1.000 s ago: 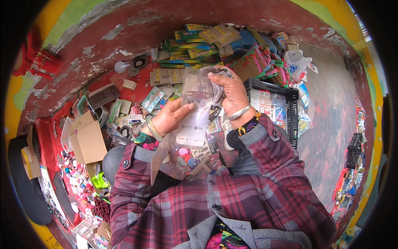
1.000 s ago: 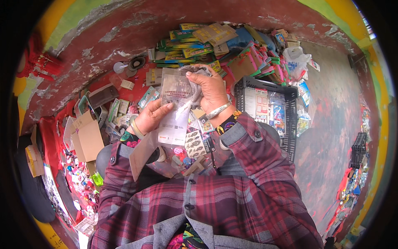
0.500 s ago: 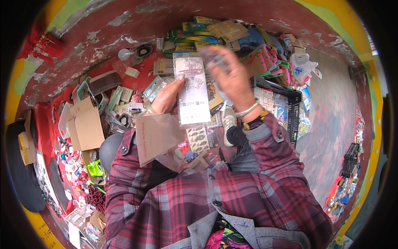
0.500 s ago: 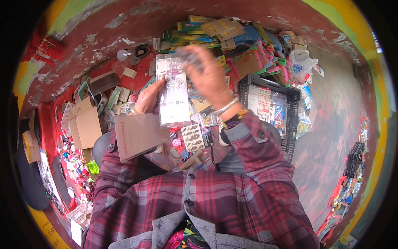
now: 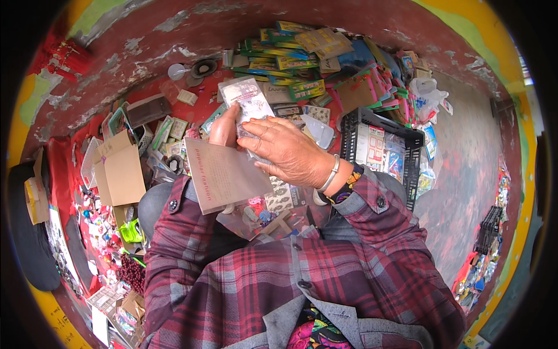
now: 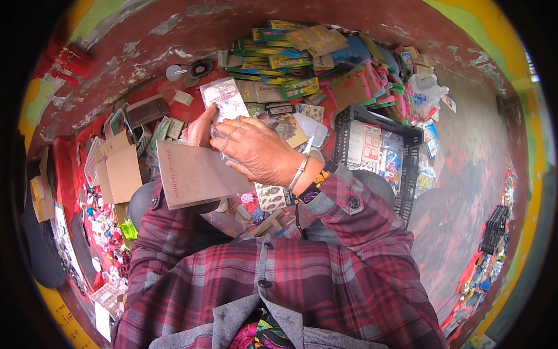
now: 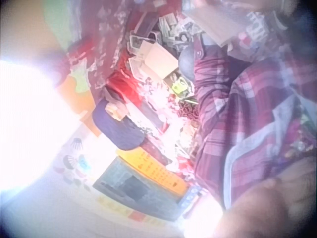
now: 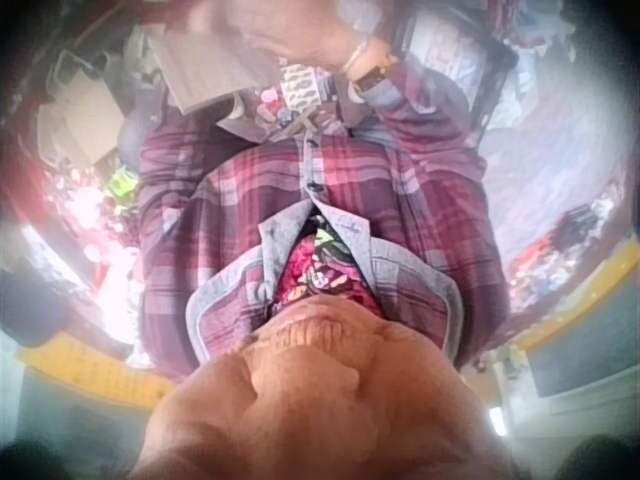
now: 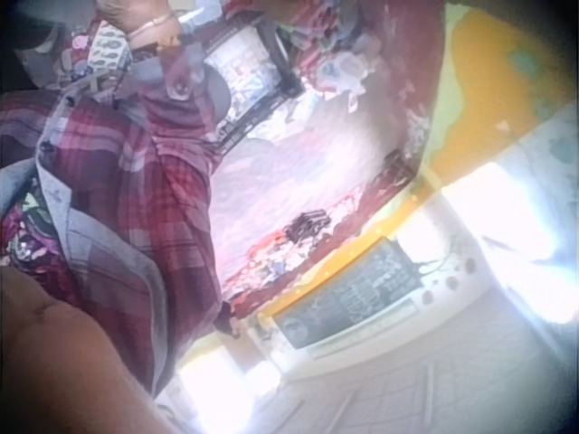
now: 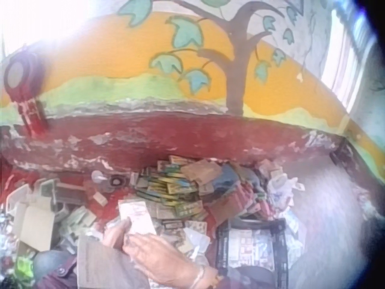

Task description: The person sits on the floor and wipes various small items, including cards, boxes, and plastic containers, using a cloth. They repeatedly pick up items from a cluttered pile, wipe them, and place them into a black crate.

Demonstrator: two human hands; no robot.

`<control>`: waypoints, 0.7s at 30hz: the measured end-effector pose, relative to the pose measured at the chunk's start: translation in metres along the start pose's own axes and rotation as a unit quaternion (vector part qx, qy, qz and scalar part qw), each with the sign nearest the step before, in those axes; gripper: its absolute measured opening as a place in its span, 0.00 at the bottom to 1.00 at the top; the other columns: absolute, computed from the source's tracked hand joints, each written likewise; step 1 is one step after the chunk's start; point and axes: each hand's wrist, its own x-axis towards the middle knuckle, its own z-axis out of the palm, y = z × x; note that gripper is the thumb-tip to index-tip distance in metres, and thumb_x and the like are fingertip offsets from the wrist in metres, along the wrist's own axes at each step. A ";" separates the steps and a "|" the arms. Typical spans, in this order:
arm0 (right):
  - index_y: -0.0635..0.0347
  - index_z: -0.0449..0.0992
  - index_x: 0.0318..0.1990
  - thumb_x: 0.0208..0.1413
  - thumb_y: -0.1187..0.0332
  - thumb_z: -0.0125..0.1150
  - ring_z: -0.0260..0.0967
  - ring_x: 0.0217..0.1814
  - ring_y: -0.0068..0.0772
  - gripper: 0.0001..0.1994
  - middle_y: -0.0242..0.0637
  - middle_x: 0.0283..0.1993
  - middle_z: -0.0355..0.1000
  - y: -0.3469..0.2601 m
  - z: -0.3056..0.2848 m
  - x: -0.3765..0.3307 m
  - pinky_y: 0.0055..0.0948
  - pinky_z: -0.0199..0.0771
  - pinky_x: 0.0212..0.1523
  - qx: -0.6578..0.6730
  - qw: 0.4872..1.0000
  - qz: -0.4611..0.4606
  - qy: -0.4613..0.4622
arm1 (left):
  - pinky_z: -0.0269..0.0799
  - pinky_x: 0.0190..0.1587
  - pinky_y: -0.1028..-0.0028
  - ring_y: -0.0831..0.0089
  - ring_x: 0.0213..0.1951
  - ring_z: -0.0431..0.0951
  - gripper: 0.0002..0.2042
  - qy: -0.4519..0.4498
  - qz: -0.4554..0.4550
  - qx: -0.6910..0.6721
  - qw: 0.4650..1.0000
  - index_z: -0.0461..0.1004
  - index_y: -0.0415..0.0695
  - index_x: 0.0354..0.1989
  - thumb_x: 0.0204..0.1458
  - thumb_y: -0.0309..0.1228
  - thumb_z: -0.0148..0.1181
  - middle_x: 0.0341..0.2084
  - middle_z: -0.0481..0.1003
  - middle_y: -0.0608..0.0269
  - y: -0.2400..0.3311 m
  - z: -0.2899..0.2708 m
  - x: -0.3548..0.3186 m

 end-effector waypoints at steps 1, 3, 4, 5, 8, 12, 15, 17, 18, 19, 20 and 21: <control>0.55 0.67 0.51 0.43 0.72 0.58 0.61 0.57 0.44 0.23 0.42 0.54 0.63 0.000 0.001 -0.001 0.40 0.57 0.57 -0.044 0.999 -0.011 0.013 | 0.56 0.14 0.79 0.80 0.13 0.64 0.16 0.035 0.010 -0.019 0.999 0.68 0.49 0.26 0.55 0.47 0.43 0.15 0.68 0.71 0.004 0.011 -0.006; 0.53 0.68 0.50 0.42 0.71 0.58 0.62 0.55 0.41 0.22 0.40 0.53 0.64 0.001 0.004 -0.002 0.38 0.59 0.54 -0.130 0.990 -0.036 0.041 | 0.53 0.10 0.79 0.80 0.08 0.58 0.15 0.007 -0.076 0.009 0.997 0.68 0.49 0.25 0.55 0.45 0.43 0.10 0.63 0.72 0.010 -0.025 0.017; 0.53 0.68 0.49 0.42 0.71 0.58 0.63 0.54 0.40 0.22 0.40 0.52 0.64 0.003 0.006 -0.004 0.37 0.60 0.53 -0.146 0.987 -0.028 0.060 | 0.52 0.09 0.80 0.80 0.07 0.57 0.15 0.013 -0.085 0.032 0.996 0.68 0.49 0.24 0.55 0.45 0.43 0.09 0.62 0.72 0.012 -0.026 0.020; 0.52 0.68 0.48 0.41 0.71 0.57 0.64 0.53 0.39 0.21 0.39 0.51 0.65 0.006 0.011 -0.004 0.36 0.60 0.52 -0.162 0.983 -0.021 0.080 | 0.50 0.08 0.80 0.81 0.06 0.56 0.16 0.020 -0.093 0.055 0.994 0.68 0.49 0.24 0.55 0.45 0.43 0.08 0.61 0.72 0.014 -0.028 0.022; 0.52 0.70 0.45 0.41 0.72 0.58 0.67 0.48 0.38 0.19 0.37 0.46 0.68 0.008 0.003 -0.003 0.34 0.65 0.46 -0.136 0.983 0.025 0.124 | 0.48 0.09 0.82 0.82 0.07 0.54 0.20 -0.107 -0.085 0.064 0.989 0.68 0.47 0.30 0.55 0.52 0.42 0.09 0.62 0.70 0.015 -0.028 0.021; 0.59 0.70 0.42 0.45 0.77 0.54 0.70 0.39 0.41 0.14 0.39 0.38 0.71 0.023 -0.008 0.000 0.31 0.70 0.37 0.102 0.933 0.196 0.284 | 0.46 0.10 0.85 0.84 0.08 0.53 0.31 -0.138 0.018 0.049 0.989 0.65 0.42 0.44 0.51 0.62 0.41 0.27 0.73 0.61 0.014 -0.006 -0.003; 0.62 0.69 0.43 0.51 0.74 0.54 0.72 0.31 0.28 0.11 0.35 0.35 0.72 0.040 -0.020 -0.004 0.29 0.74 0.29 0.549 0.659 0.340 0.386 | 0.44 0.10 0.84 0.85 0.08 0.53 0.32 -0.138 0.049 0.101 0.984 0.65 0.41 0.45 0.51 0.62 0.43 0.35 0.75 0.59 0.012 -0.009 0.004; 0.62 0.69 0.43 0.51 0.73 0.55 0.71 0.31 0.29 0.11 0.35 0.35 0.72 0.062 -0.009 -0.017 0.29 0.74 0.29 0.635 0.556 0.369 0.390 | 0.45 0.11 0.84 0.84 0.09 0.55 0.37 -0.146 0.037 0.122 0.981 0.60 0.39 0.52 0.50 0.64 0.42 0.41 0.73 0.57 0.002 -0.008 0.009; 0.61 0.69 0.43 0.50 0.73 0.55 0.71 0.32 0.30 0.11 0.35 0.35 0.72 0.063 -0.009 -0.015 0.30 0.75 0.30 0.676 0.499 0.383 0.385 | 0.45 0.11 0.84 0.84 0.10 0.56 0.38 -0.160 0.039 0.133 0.977 0.58 0.39 0.54 0.49 0.64 0.42 0.42 0.72 0.56 -0.004 -0.007 0.008; 0.59 0.70 0.41 0.50 0.72 0.56 0.71 0.31 0.29 0.10 0.34 0.33 0.72 0.060 -0.006 -0.014 0.29 0.74 0.29 0.688 0.490 0.379 0.379 | 0.46 0.11 0.84 0.83 0.10 0.57 0.38 -0.196 0.054 0.108 0.973 0.55 0.40 0.57 0.50 0.63 0.40 0.46 0.69 0.54 -0.009 -0.007 0.006; 0.59 0.70 0.41 0.50 0.73 0.55 0.71 0.30 0.29 0.10 0.34 0.33 0.71 0.056 -0.004 -0.011 0.29 0.74 0.29 0.686 0.500 0.376 0.372 | 0.46 0.11 0.84 0.83 0.10 0.56 0.37 -0.203 0.066 0.093 0.972 0.56 0.42 0.57 0.51 0.63 0.41 0.44 0.71 0.55 -0.011 -0.004 0.005; 0.59 0.70 0.41 0.50 0.73 0.55 0.71 0.30 0.29 0.09 0.33 0.33 0.71 0.050 -0.002 -0.009 0.29 0.74 0.29 0.685 0.509 0.375 0.363 | 0.46 0.10 0.84 0.83 0.10 0.56 0.35 -0.209 0.077 0.079 0.972 0.57 0.43 0.56 0.51 0.62 0.41 0.41 0.72 0.56 -0.013 0.000 0.002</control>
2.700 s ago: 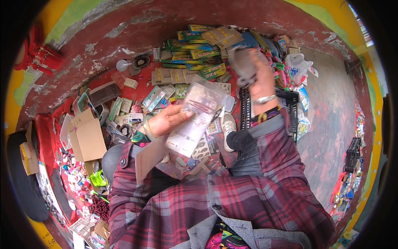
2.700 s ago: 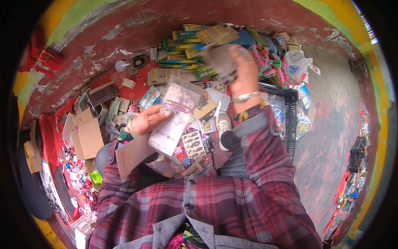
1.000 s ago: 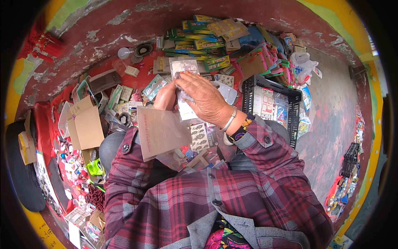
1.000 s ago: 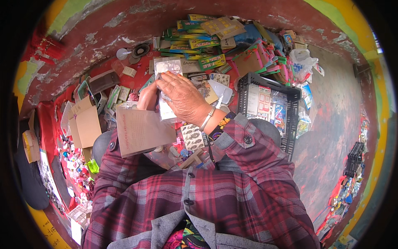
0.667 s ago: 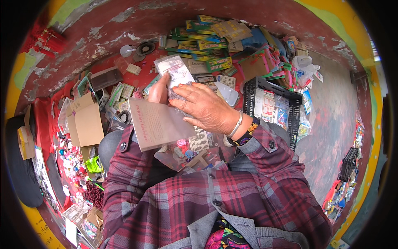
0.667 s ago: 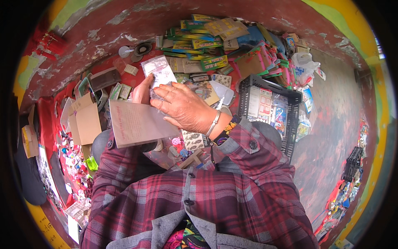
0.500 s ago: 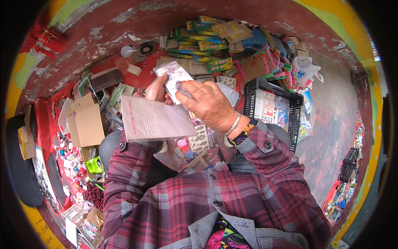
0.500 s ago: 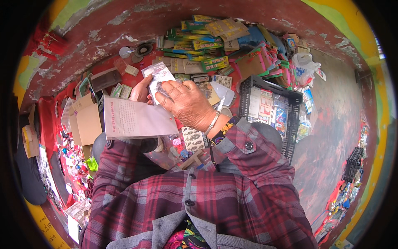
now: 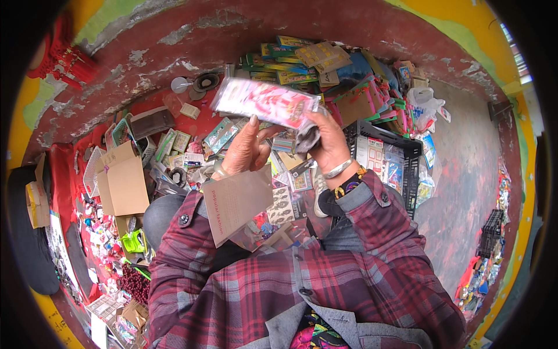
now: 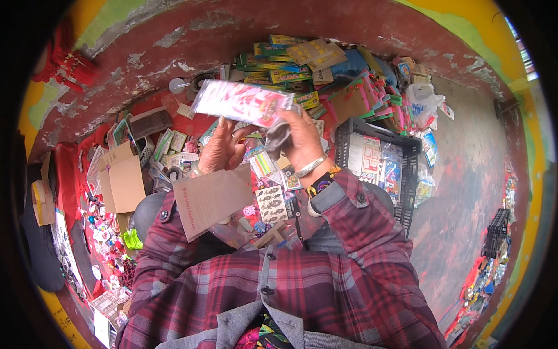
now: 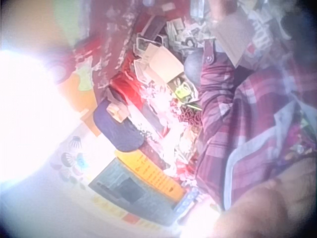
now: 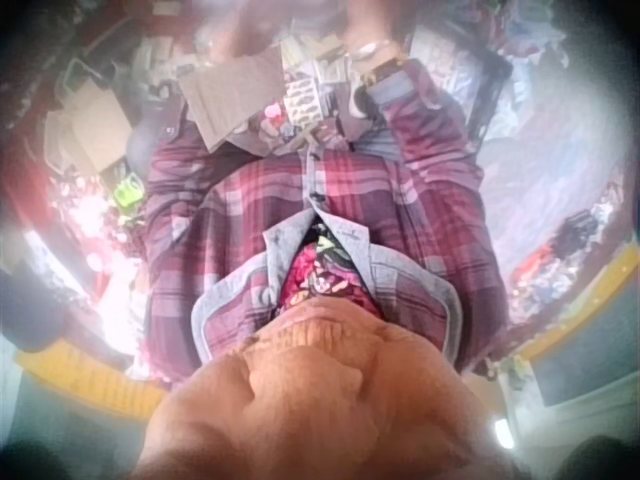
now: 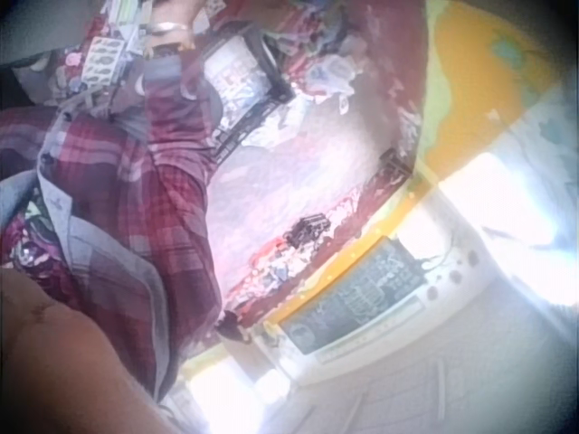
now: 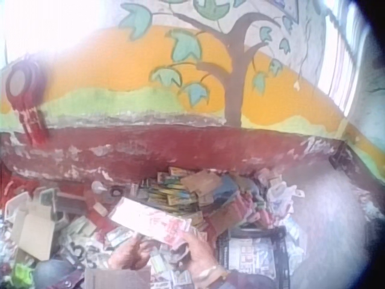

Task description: The person sits on the floor and wipes various small items, including cards, boxes, and plastic containers, using a cloth. They repeatedly pick up items from a cluttered pile, wipe them, and place them into a black crate.

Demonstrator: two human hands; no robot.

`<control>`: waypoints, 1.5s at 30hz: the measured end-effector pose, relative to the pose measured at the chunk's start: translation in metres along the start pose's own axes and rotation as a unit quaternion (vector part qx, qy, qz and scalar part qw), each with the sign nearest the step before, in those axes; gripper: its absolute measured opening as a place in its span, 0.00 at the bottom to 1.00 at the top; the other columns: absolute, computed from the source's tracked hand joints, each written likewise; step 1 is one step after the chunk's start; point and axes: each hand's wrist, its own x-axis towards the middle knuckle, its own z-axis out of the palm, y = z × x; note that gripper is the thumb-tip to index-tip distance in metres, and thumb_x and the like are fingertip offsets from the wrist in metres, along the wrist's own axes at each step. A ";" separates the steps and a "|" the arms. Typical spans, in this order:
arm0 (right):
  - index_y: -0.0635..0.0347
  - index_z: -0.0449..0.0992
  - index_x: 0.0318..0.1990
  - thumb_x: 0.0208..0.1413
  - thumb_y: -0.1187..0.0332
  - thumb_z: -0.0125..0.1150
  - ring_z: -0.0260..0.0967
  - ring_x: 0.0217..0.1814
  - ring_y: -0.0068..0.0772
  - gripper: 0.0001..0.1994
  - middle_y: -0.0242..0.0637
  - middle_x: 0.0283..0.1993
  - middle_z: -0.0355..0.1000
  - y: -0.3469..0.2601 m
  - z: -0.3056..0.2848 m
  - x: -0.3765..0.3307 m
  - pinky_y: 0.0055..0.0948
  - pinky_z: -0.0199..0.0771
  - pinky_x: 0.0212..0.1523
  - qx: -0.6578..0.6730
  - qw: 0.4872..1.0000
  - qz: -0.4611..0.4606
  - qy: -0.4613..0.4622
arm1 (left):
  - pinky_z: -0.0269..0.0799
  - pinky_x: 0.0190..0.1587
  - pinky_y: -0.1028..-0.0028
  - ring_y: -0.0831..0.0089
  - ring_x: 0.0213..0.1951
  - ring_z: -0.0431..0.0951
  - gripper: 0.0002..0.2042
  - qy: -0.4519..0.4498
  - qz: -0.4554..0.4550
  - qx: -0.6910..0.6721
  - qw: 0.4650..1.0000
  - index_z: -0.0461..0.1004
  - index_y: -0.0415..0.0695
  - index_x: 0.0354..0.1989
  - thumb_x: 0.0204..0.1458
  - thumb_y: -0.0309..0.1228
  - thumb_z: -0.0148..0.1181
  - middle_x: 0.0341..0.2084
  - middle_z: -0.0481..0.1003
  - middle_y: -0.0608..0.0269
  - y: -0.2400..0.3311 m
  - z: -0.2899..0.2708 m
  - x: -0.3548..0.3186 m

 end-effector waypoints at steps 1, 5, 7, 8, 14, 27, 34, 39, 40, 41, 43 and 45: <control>0.58 0.70 0.41 0.50 0.73 0.55 0.70 0.30 0.29 0.09 0.33 0.33 0.71 0.004 0.003 -0.003 0.29 0.74 0.28 -0.009 1.000 0.001 -0.008 | 0.46 0.10 0.83 0.83 0.09 0.56 0.34 -0.004 0.014 -0.012 1.000 0.58 0.44 0.56 0.52 0.61 0.41 0.38 0.73 0.57 0.000 0.002 -0.001; 0.59 0.70 0.40 0.51 0.76 0.54 0.69 0.26 0.25 0.08 0.31 0.30 0.70 0.017 0.010 -0.015 0.26 0.73 0.26 -0.051 0.997 0.027 -0.049 | 0.43 0.10 0.80 0.82 0.06 0.51 0.23 0.071 0.002 -0.015 0.997 0.69 0.48 0.35 0.54 0.57 0.44 0.03 0.56 0.70 0.002 -0.006 0.002; 0.59 0.70 0.41 0.51 0.75 0.55 0.70 0.26 0.26 0.09 0.32 0.32 0.71 0.017 0.007 -0.011 0.27 0.74 0.26 -0.055 0.997 0.015 -0.048 | 0.43 0.10 0.79 0.80 0.06 0.52 0.23 0.057 0.019 -0.012 0.998 0.70 0.47 0.31 0.56 0.56 0.41 0.05 0.58 0.69 0.007 -0.006 -0.001; 0.59 0.70 0.41 0.51 0.75 0.55 0.70 0.26 0.26 0.09 0.33 0.32 0.71 0.016 0.005 -0.008 0.27 0.74 0.26 -0.056 0.997 0.008 -0.048 | 0.43 0.10 0.79 0.80 0.06 0.52 0.24 0.055 0.036 -0.009 0.998 0.70 0.47 0.30 0.56 0.56 0.41 0.05 0.58 0.69 0.011 -0.004 -0.003; 0.57 0.65 0.50 0.56 0.68 0.55 0.68 0.44 0.26 0.15 0.36 0.45 0.68 -0.033 0.000 0.002 0.25 0.71 0.42 -0.076 0.987 -0.133 -0.057 | 0.44 0.10 0.79 0.79 0.06 0.52 0.28 0.048 0.062 -0.001 0.997 0.70 0.43 0.29 0.56 0.57 0.36 0.04 0.58 0.67 0.026 -0.026 0.000; 0.55 0.64 0.54 0.45 0.68 0.59 0.55 0.63 0.45 0.25 0.44 0.58 0.59 0.008 0.022 -0.020 0.43 0.53 0.59 -0.718 0.486 -0.465 -0.177 | 0.45 0.08 0.79 0.78 0.04 0.49 0.26 -0.083 -0.065 -0.070 0.992 0.66 0.48 0.35 0.58 0.57 0.29 0.03 0.54 0.67 0.010 -0.004 -0.003; 0.62 0.77 0.29 0.35 0.79 0.52 0.71 0.37 0.38 0.10 0.39 0.34 0.73 -0.012 -0.009 0.009 0.29 0.69 0.40 -0.595 0.729 -0.328 -0.078 | 0.41 0.07 0.79 0.79 0.04 0.48 0.30 0.019 0.058 -0.039 0.997 0.70 0.46 0.39 0.55 0.61 0.33 0.01 0.54 0.70 0.041 -0.023 -0.007; 0.66 0.69 0.45 0.52 0.67 0.58 0.64 0.33 0.15 0.15 0.31 0.31 0.71 -0.003 0.021 -0.020 0.18 0.66 0.33 -0.333 0.922 -0.078 -0.182 | 0.41 0.07 0.79 0.79 0.04 0.49 0.29 -0.040 0.021 0.003 0.999 0.68 0.46 0.46 0.56 0.59 0.32 0.01 0.55 0.69 0.043 -0.025 -0.011; 0.67 0.70 0.42 0.52 0.68 0.58 0.63 0.32 0.14 0.13 0.30 0.29 0.70 0.002 0.019 -0.022 0.18 0.65 0.32 -0.350 0.915 -0.118 -0.162 | 0.42 0.07 0.79 0.79 0.04 0.49 0.29 -0.047 -0.001 0.004 0.999 0.67 0.46 0.48 0.56 0.59 0.32 0.01 0.55 0.69 0.040 -0.022 -0.010; 0.68 0.72 0.39 0.52 0.68 0.58 0.63 0.31 0.14 0.11 0.29 0.28 0.70 0.004 0.014 -0.023 0.18 0.65 0.31 -0.368 0.905 -0.156 -0.142 | 0.43 0.07 0.80 0.80 0.04 0.49 0.27 -0.060 0.012 -0.032 0.998 0.65 0.45 0.50 0.57 0.56 0.34 0.11 0.62 0.64 0.036 -0.014 -0.008; 0.68 0.73 0.33 0.52 0.68 0.58 0.61 0.29 0.13 0.10 0.28 0.25 0.69 -0.007 0.017 -0.035 0.20 0.64 0.29 -0.356 0.916 -0.141 -0.119 | 0.44 0.07 0.82 0.82 0.04 0.50 0.27 -0.082 0.024 -0.062 0.994 0.62 0.45 0.54 0.57 0.54 0.37 0.29 0.70 0.56 0.032 -0.010 -0.013; 0.68 0.74 0.29 0.51 0.68 0.58 0.60 0.27 0.13 0.10 0.27 0.22 0.68 -0.021 0.014 -0.047 0.21 0.63 0.27 -0.357 0.915 -0.154 -0.107 | 0.43 0.07 0.83 0.84 0.05 0.50 0.30 -0.121 0.019 -0.047 0.991 0.57 0.47 0.59 0.55 0.56 0.41 0.45 0.72 0.51 0.029 -0.008 -0.013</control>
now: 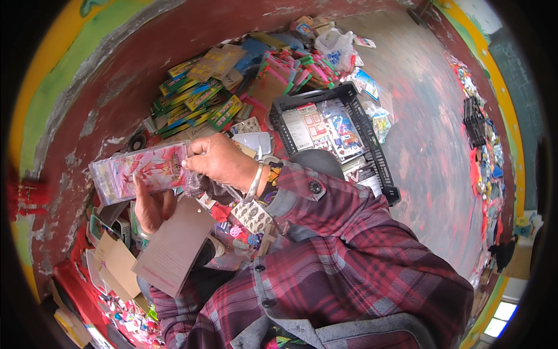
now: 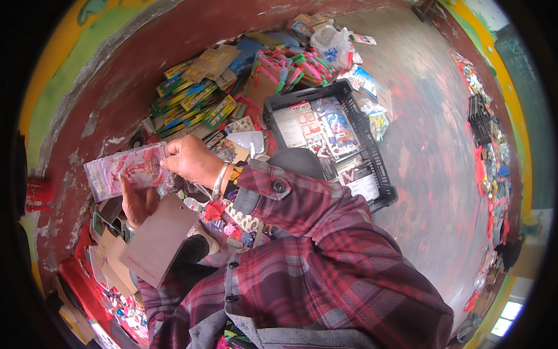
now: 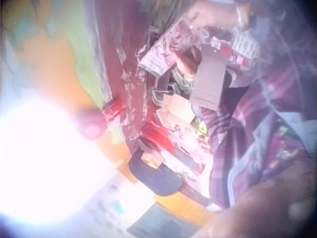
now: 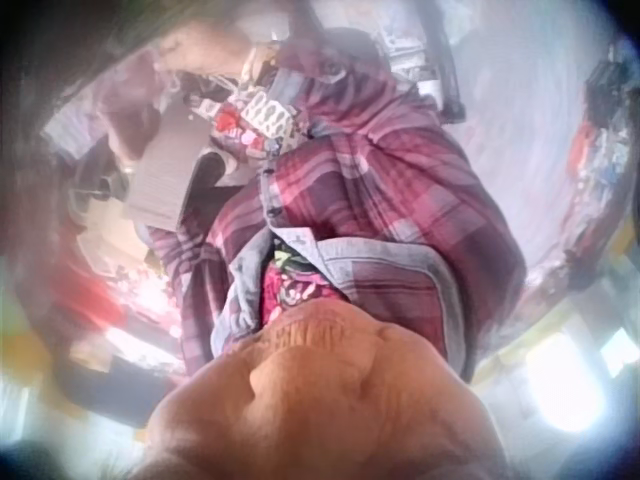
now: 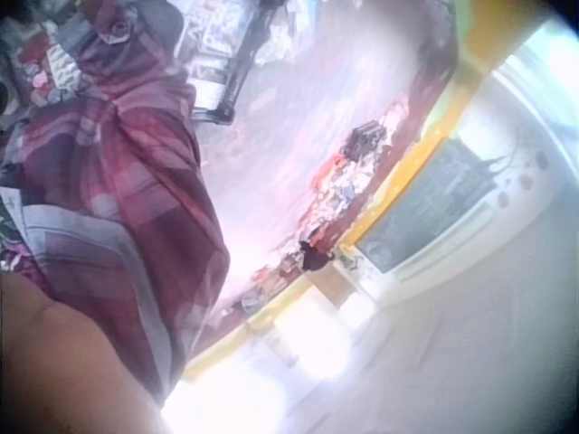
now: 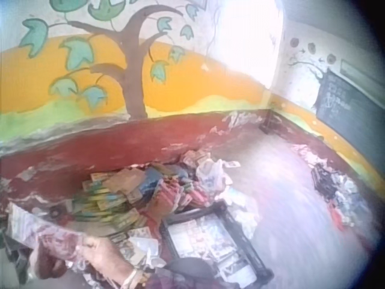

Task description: The person sits on the floor and wipes various small items, including cards, boxes, and plastic containers, using a cloth. They repeatedly pick up items from a cluttered pile, wipe them, and place them into a black crate.

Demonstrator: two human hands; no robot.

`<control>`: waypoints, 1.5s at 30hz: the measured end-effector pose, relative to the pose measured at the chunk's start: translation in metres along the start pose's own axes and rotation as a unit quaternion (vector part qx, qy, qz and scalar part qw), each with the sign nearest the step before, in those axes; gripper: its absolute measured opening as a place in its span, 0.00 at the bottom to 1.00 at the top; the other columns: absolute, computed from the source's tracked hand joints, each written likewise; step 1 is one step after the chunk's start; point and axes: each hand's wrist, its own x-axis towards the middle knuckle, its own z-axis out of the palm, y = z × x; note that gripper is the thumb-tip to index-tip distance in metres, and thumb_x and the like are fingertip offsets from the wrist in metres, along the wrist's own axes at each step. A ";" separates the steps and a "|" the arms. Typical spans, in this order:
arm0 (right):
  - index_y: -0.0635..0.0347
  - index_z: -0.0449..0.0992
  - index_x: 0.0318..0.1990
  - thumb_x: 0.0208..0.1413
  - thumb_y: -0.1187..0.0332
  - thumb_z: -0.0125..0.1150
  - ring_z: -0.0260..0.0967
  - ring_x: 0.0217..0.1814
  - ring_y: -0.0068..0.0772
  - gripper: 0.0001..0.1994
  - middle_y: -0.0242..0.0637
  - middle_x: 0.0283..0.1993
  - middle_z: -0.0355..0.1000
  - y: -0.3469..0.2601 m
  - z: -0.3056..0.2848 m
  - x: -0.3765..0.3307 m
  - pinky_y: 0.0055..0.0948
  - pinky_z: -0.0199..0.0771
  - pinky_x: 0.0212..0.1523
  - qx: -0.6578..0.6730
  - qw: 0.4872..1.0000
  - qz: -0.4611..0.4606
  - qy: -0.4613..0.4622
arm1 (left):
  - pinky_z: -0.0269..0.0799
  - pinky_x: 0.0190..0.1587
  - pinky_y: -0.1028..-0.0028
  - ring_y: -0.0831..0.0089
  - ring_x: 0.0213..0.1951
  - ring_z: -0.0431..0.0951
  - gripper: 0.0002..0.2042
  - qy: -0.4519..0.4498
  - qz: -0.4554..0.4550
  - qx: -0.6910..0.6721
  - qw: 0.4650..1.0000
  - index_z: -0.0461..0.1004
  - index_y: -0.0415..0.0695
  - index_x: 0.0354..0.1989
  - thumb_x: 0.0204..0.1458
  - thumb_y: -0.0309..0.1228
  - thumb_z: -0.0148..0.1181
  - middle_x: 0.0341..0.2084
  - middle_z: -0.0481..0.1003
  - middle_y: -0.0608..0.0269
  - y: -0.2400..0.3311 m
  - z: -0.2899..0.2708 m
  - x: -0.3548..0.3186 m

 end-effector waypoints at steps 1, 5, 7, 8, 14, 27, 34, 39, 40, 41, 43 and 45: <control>0.68 0.74 0.27 0.51 0.68 0.59 0.60 0.26 0.13 0.10 0.27 0.21 0.67 -0.005 -0.009 -0.005 0.22 0.62 0.27 -0.012 1.000 -0.019 0.005 | 0.43 0.07 0.83 0.84 0.06 0.51 0.32 0.009 0.022 0.020 1.000 0.56 0.46 0.60 0.54 0.57 0.42 0.46 0.71 0.51 -0.006 0.009 -0.003; 0.68 0.76 0.27 0.48 0.67 0.62 0.62 0.26 0.14 0.10 0.28 0.22 0.70 -0.029 -0.069 -0.032 0.20 0.65 0.28 -0.085 0.983 -0.076 0.142 | 0.42 0.09 0.85 0.87 0.08 0.51 0.41 -0.025 0.037 0.103 0.994 0.48 0.43 0.64 0.50 0.62 0.43 0.52 0.66 0.50 -0.011 0.027 0.004; 0.65 0.77 0.31 0.50 0.68 0.60 0.66 0.29 0.17 0.08 0.28 0.27 0.72 -0.042 -0.133 -0.068 0.21 0.68 0.31 -0.116 0.959 -0.073 0.247 | 0.42 0.08 0.85 0.89 0.08 0.51 0.38 -0.043 -0.007 0.099 0.994 0.48 0.42 0.64 0.53 0.59 0.41 0.49 0.69 0.50 -0.017 0.041 0.021; 0.65 0.77 0.29 0.49 0.68 0.59 0.67 0.27 0.16 0.08 0.30 0.25 0.73 -0.035 -0.152 -0.077 0.21 0.69 0.28 0.023 0.953 -0.074 0.291 | 0.42 0.08 0.85 0.89 0.07 0.51 0.36 -0.032 -0.014 0.101 0.994 0.49 0.42 0.63 0.54 0.58 0.40 0.47 0.71 0.51 -0.017 0.033 0.016; 0.66 0.73 0.35 0.49 0.78 0.54 0.71 0.33 0.26 0.06 0.35 0.33 0.72 0.080 -0.322 -0.221 0.24 0.72 0.35 0.118 0.881 0.018 0.458 | 0.44 0.07 0.85 0.88 0.07 0.51 0.29 -0.045 -0.094 0.069 0.992 0.53 0.40 0.61 0.58 0.50 0.39 0.38 0.75 0.53 -0.044 0.008 0.027; 0.64 0.73 0.41 0.47 0.74 0.55 0.69 0.38 0.28 0.11 0.36 0.36 0.73 0.297 -0.258 -0.286 0.24 0.68 0.41 0.165 0.864 0.254 0.402 | 0.46 0.06 0.84 0.85 0.06 0.51 0.23 0.034 -0.182 0.020 0.983 0.62 0.45 0.56 0.59 0.47 0.40 0.35 0.76 0.59 -0.106 -0.022 0.032; 0.62 0.76 0.34 0.47 0.69 0.57 0.69 0.38 0.32 0.09 0.37 0.33 0.72 0.359 -0.252 -0.286 0.25 0.67 0.38 -0.055 0.884 0.361 0.294 | 0.48 0.06 0.84 0.86 0.07 0.53 0.21 0.057 -0.202 0.003 0.978 0.64 0.47 0.54 0.59 0.46 0.39 0.34 0.77 0.61 -0.117 -0.021 0.018; 0.54 0.78 0.37 0.49 0.67 0.54 0.70 0.43 0.43 0.09 0.40 0.37 0.73 0.404 -0.264 -0.311 0.32 0.69 0.46 -0.443 0.856 0.257 0.076 | 0.47 0.06 0.84 0.86 0.07 0.52 0.20 0.061 -0.217 0.005 0.974 0.65 0.47 0.53 0.59 0.46 0.39 0.33 0.77 0.63 -0.119 -0.018 0.021; 0.53 0.78 0.38 0.49 0.67 0.53 0.70 0.43 0.44 0.10 0.41 0.37 0.73 0.405 -0.264 -0.310 0.33 0.69 0.47 -0.446 0.856 0.252 0.068 | 0.47 0.06 0.84 0.86 0.07 0.52 0.20 0.062 -0.220 0.003 0.974 0.65 0.47 0.53 0.59 0.46 0.39 0.33 0.77 0.63 -0.119 -0.020 0.021; 0.53 0.78 0.37 0.49 0.67 0.53 0.70 0.42 0.43 0.10 0.40 0.37 0.74 0.405 -0.264 -0.310 0.32 0.69 0.46 -0.445 0.856 0.255 0.063 | 0.47 0.06 0.84 0.86 0.07 0.51 0.20 0.063 -0.223 0.000 0.973 0.65 0.47 0.53 0.59 0.46 0.39 0.33 0.77 0.63 -0.120 -0.021 0.021; 0.55 0.78 0.37 0.49 0.68 0.53 0.71 0.41 0.41 0.10 0.40 0.36 0.74 0.398 -0.263 -0.305 0.31 0.69 0.44 -0.445 0.855 0.262 0.054 | 0.47 0.06 0.84 0.86 0.07 0.51 0.20 0.060 -0.214 0.001 0.975 0.65 0.48 0.53 0.59 0.45 0.39 0.34 0.77 0.63 -0.121 -0.022 0.020; 0.56 0.78 0.37 0.50 0.68 0.53 0.71 0.40 0.39 0.10 0.40 0.36 0.74 0.387 -0.267 -0.301 0.30 0.69 0.43 -0.442 0.852 0.275 0.046 | 0.47 0.06 0.84 0.85 0.07 0.52 0.20 0.058 -0.197 -0.009 0.979 0.65 0.46 0.53 0.59 0.45 0.39 0.34 0.76 0.62 -0.122 -0.026 0.020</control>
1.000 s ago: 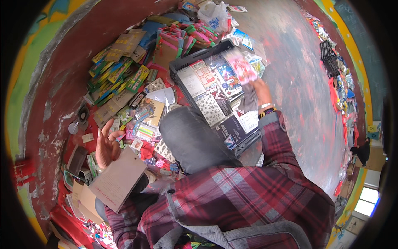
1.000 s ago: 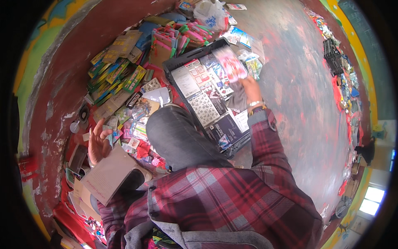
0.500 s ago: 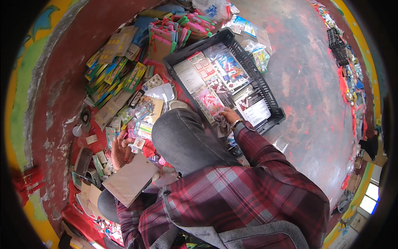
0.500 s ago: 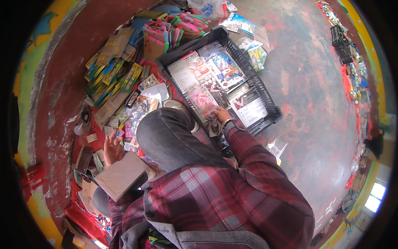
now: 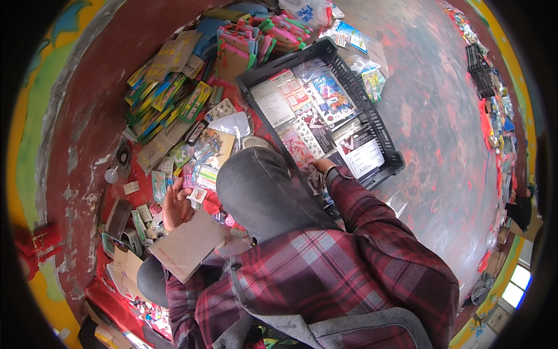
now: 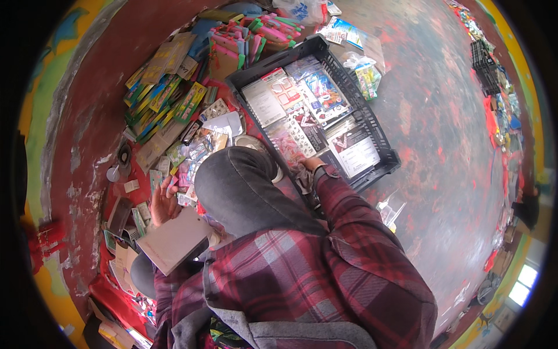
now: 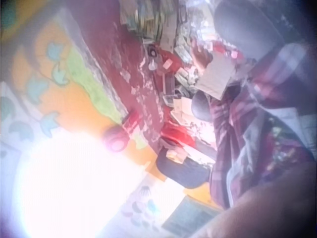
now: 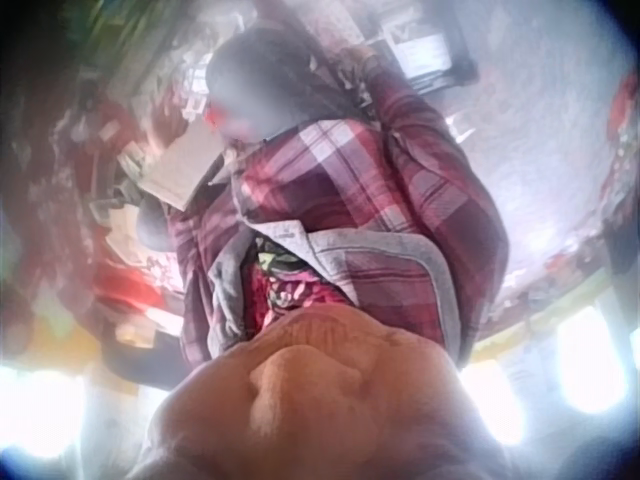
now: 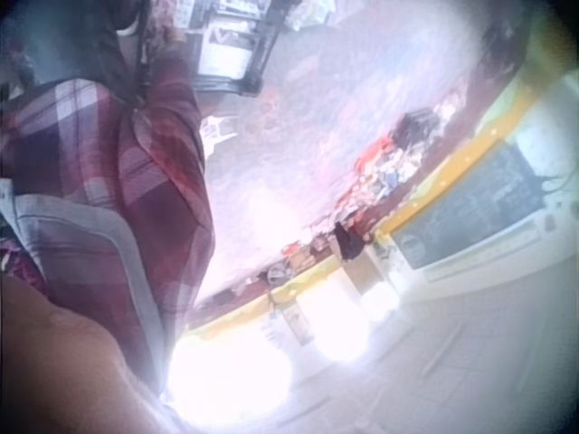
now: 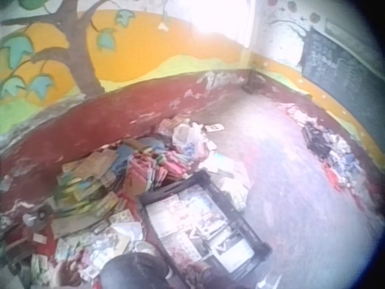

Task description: The person sits on the floor and wipes various small items, including cards, boxes, and plastic containers, using a cloth. They repeatedly pick up items from a cluttered pile, wipe them, and place them into a black crate.

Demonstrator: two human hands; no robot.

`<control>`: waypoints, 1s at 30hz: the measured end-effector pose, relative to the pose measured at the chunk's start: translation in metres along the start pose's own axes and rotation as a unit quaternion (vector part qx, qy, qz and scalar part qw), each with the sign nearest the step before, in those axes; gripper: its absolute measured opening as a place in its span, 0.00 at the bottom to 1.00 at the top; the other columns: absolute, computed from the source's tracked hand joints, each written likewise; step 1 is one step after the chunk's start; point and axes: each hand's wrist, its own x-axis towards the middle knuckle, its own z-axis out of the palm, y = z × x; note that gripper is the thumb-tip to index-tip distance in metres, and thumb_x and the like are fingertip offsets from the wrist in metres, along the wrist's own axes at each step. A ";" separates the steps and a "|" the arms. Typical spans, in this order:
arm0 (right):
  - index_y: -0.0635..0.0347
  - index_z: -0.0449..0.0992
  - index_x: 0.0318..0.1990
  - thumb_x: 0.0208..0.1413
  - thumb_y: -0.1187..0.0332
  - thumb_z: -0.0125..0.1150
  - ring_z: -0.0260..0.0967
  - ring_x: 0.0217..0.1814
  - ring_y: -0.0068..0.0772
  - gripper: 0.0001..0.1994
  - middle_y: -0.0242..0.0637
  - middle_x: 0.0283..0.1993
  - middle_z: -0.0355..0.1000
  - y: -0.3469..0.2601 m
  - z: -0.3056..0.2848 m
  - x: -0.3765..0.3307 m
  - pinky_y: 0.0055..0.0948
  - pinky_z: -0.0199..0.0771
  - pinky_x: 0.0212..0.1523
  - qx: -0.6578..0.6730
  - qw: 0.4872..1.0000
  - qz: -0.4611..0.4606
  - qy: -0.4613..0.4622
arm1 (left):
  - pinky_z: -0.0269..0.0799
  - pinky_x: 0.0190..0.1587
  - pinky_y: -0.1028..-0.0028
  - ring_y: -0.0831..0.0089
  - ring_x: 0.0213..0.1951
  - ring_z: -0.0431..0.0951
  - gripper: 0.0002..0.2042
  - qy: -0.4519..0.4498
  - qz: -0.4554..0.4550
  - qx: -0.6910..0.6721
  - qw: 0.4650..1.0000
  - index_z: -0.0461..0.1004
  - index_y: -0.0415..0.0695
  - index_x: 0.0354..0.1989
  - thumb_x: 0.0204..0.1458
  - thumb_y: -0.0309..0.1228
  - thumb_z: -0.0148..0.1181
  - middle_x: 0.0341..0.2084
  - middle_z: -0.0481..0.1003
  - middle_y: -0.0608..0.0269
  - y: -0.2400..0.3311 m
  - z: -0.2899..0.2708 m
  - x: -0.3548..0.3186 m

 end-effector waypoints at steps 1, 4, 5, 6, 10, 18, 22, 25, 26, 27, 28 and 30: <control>0.57 0.78 0.37 0.50 0.68 0.52 0.71 0.39 0.38 0.10 0.40 0.36 0.74 -0.002 -0.007 -0.001 0.30 0.70 0.42 -0.002 1.000 0.003 -0.007 | 0.48 0.06 0.84 0.85 0.07 0.52 0.21 -0.001 0.009 -0.009 1.000 0.66 0.45 0.53 0.59 0.45 0.40 0.34 0.76 0.62 0.001 -0.003 0.000; 0.59 0.78 0.36 0.50 0.69 0.52 0.72 0.37 0.36 0.10 0.40 0.35 0.75 -0.010 -0.037 -0.007 0.29 0.70 0.40 -0.064 0.997 -0.027 -0.021 | 0.49 0.07 0.84 0.84 0.07 0.52 0.20 -0.027 0.046 -0.077 0.996 0.68 0.41 0.50 0.58 0.44 0.42 0.34 0.76 0.61 0.007 -0.012 0.004; 0.60 0.78 0.36 0.50 0.69 0.52 0.72 0.36 0.35 0.10 0.40 0.35 0.75 -0.014 -0.051 -0.008 0.28 0.70 0.39 -0.122 0.990 -0.072 -0.010 | 0.48 0.07 0.84 0.84 0.08 0.51 0.20 -0.009 0.054 -0.123 0.991 0.68 0.41 0.50 0.58 0.43 0.43 0.34 0.77 0.59 0.010 -0.014 0.003; 0.61 0.78 0.36 0.50 0.70 0.52 0.72 0.35 0.34 0.10 0.40 0.35 0.75 -0.025 -0.068 -0.009 0.28 0.70 0.38 -0.166 0.979 -0.115 0.012 | 0.48 0.07 0.83 0.84 0.08 0.52 0.20 -0.027 0.061 -0.156 0.985 0.68 0.40 0.50 0.58 0.42 0.44 0.34 0.77 0.58 0.014 -0.013 0.002; 0.63 0.77 0.36 0.46 0.72 0.59 0.71 0.36 0.34 0.09 0.39 0.32 0.74 -0.170 -0.170 -0.022 0.26 0.70 0.38 0.266 0.953 -0.049 0.137 | 0.50 0.09 0.82 0.83 0.10 0.53 0.21 -0.112 0.125 -0.203 0.965 0.68 0.38 0.51 0.57 0.42 0.46 0.33 0.77 0.57 0.046 0.003 -0.005; 0.58 0.75 0.40 0.39 0.63 0.67 0.70 0.35 0.32 0.18 0.37 0.39 0.71 -0.462 -0.257 -0.115 0.28 0.68 0.33 -0.079 0.816 -0.534 0.206 | 0.51 0.11 0.82 0.83 0.11 0.55 0.21 -0.127 0.221 -0.257 0.932 0.71 0.37 0.46 0.59 0.43 0.40 0.29 0.77 0.59 0.081 0.043 -0.035; 0.55 0.76 0.39 0.40 0.64 0.64 0.68 0.30 0.29 0.15 0.34 0.34 0.71 -0.503 -0.206 -0.098 0.29 0.64 0.27 -0.174 0.773 -0.564 0.232 | 0.53 0.13 0.81 0.81 0.14 0.58 0.21 -0.092 0.232 -0.306 0.919 0.71 0.37 0.42 0.59 0.43 0.38 0.26 0.75 0.61 0.077 0.028 -0.043; 0.55 0.76 0.38 0.40 0.67 0.62 0.68 0.28 0.33 0.13 0.35 0.29 0.71 -0.523 -0.204 -0.077 0.30 0.64 0.26 -0.168 0.792 -0.570 0.143 | 0.55 0.14 0.82 0.82 0.15 0.61 0.20 0.001 0.267 -0.309 0.913 0.69 0.36 0.46 0.60 0.40 0.36 0.27 0.75 0.59 0.081 0.019 -0.055; 0.58 0.76 0.33 0.44 0.69 0.61 0.67 0.26 0.28 0.08 0.34 0.24 0.70 -0.528 -0.203 -0.068 0.26 0.64 0.27 -0.071 0.818 -0.558 0.122 | 0.64 0.21 0.81 0.76 0.22 0.68 0.21 -0.014 0.265 -0.286 0.921 0.68 0.35 0.47 0.60 0.42 0.38 0.30 0.75 0.55 0.081 0.012 -0.063; 0.59 0.76 0.32 0.45 0.69 0.60 0.67 0.26 0.25 0.06 0.34 0.23 0.70 -0.533 -0.207 -0.057 0.25 0.64 0.26 0.020 0.858 -0.512 0.040 | 0.71 0.35 0.75 0.69 0.32 0.74 0.23 -0.002 0.292 -0.262 0.920 0.67 0.36 0.49 0.59 0.45 0.40 0.37 0.74 0.54 0.085 0.010 -0.062; 0.60 0.77 0.31 0.47 0.68 0.59 0.66 0.25 0.22 0.06 0.33 0.22 0.69 -0.536 -0.213 -0.045 0.23 0.64 0.26 0.110 0.883 -0.453 -0.042 | 0.69 0.42 0.71 0.66 0.38 0.73 0.24 0.022 0.322 -0.246 0.914 0.66 0.37 0.50 0.58 0.47 0.41 0.41 0.73 0.53 0.096 0.032 -0.071; 0.63 0.76 0.28 0.49 0.68 0.59 0.64 0.28 0.13 0.07 0.29 0.23 0.71 -0.543 -0.219 -0.026 0.17 0.64 0.29 0.253 0.884 -0.345 -0.190 | 0.63 0.53 0.64 0.62 0.50 0.70 0.29 -0.029 0.321 -0.199 0.926 0.62 0.38 0.55 0.56 0.52 0.43 0.49 0.69 0.54 0.109 0.044 -0.092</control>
